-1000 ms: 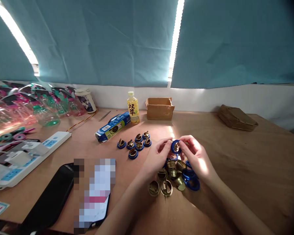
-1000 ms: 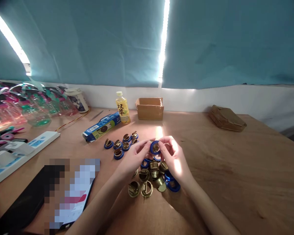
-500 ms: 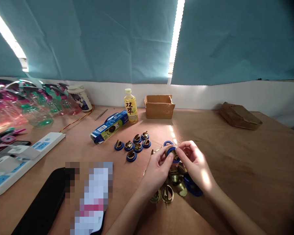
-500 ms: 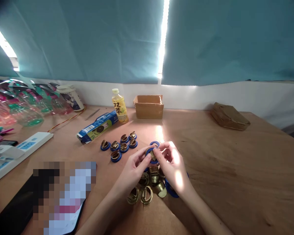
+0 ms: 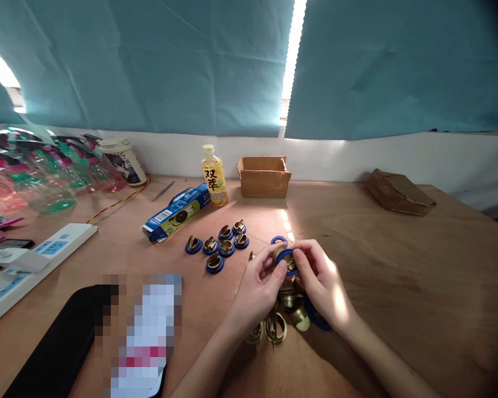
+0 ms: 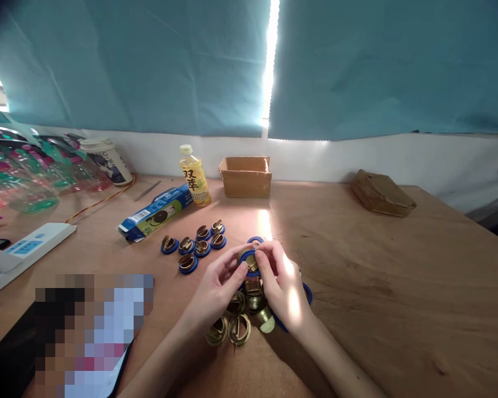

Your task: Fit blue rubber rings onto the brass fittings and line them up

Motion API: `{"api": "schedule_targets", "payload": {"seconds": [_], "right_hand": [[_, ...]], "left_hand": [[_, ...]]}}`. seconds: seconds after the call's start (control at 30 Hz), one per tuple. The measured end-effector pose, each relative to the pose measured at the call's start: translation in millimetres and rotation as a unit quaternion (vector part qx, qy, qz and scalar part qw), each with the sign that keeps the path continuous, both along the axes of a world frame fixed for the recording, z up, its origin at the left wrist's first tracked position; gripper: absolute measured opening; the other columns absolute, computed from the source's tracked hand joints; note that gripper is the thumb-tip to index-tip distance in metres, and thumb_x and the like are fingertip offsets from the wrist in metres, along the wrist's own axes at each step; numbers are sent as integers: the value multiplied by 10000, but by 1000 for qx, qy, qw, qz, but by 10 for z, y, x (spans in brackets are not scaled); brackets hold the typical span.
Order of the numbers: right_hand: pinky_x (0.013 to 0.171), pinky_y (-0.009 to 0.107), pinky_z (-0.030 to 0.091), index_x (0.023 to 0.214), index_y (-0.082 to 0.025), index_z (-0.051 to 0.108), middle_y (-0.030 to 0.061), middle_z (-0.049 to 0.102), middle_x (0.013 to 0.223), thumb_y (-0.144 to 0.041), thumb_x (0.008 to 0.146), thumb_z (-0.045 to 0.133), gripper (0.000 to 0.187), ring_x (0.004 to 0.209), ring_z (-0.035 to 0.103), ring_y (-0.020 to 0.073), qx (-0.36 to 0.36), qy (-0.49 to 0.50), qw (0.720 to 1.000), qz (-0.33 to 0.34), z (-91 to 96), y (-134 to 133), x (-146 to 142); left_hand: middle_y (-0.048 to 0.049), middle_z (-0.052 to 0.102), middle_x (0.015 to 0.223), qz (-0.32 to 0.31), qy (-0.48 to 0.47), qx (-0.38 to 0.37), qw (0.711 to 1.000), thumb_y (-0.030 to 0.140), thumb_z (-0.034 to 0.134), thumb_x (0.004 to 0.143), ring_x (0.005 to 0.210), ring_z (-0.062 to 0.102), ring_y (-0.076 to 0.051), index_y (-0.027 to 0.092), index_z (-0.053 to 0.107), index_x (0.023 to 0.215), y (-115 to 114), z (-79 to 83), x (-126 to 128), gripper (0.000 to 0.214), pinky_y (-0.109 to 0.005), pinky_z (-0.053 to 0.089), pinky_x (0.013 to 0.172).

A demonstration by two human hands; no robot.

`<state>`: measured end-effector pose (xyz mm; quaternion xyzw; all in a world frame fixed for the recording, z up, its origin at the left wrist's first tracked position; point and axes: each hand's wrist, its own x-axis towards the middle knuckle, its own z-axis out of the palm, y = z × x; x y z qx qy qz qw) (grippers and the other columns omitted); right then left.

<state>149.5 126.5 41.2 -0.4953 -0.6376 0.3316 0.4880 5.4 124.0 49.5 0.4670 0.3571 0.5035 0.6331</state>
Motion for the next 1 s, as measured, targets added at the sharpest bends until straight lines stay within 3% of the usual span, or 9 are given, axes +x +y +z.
{"api": "schedule_targets", "payload": {"seconds": [0.27, 0.53, 1.0], "right_hand": [[735, 264, 496, 1043, -254, 611, 9, 701, 919, -330, 1028, 426, 201, 795, 657, 167, 45, -47, 998, -10, -12, -12, 4], [762, 279, 526, 1143, -266, 583, 30, 730, 1063, -280, 1036, 405, 208, 832, 693, 168, 91, -89, 992, -4, -53, -56, 18], [660, 299, 539, 1158, -256, 607, 67, 740, 1080, -276, 1006, 453, 217, 776, 712, 194, 116, -83, 989, -39, -87, -100, -20]], "left_hand": [[-152, 664, 1281, 21, 6, 0, 1000, 295, 716, 846, 1214, 626, -272, 165, 597, 1216, -43, 30, -3, 410, -423, 501, 1053], [-152, 683, 1249, 13, 6, 4, 1000, 349, 689, 875, 1139, 666, -267, 170, 548, 1260, -61, 19, 16, 447, -406, 552, 967], [-132, 698, 1214, -23, -38, -16, 999, 409, 700, 864, 1099, 677, -267, 198, 565, 1248, -79, 60, 1, 459, -363, 558, 895]]}}
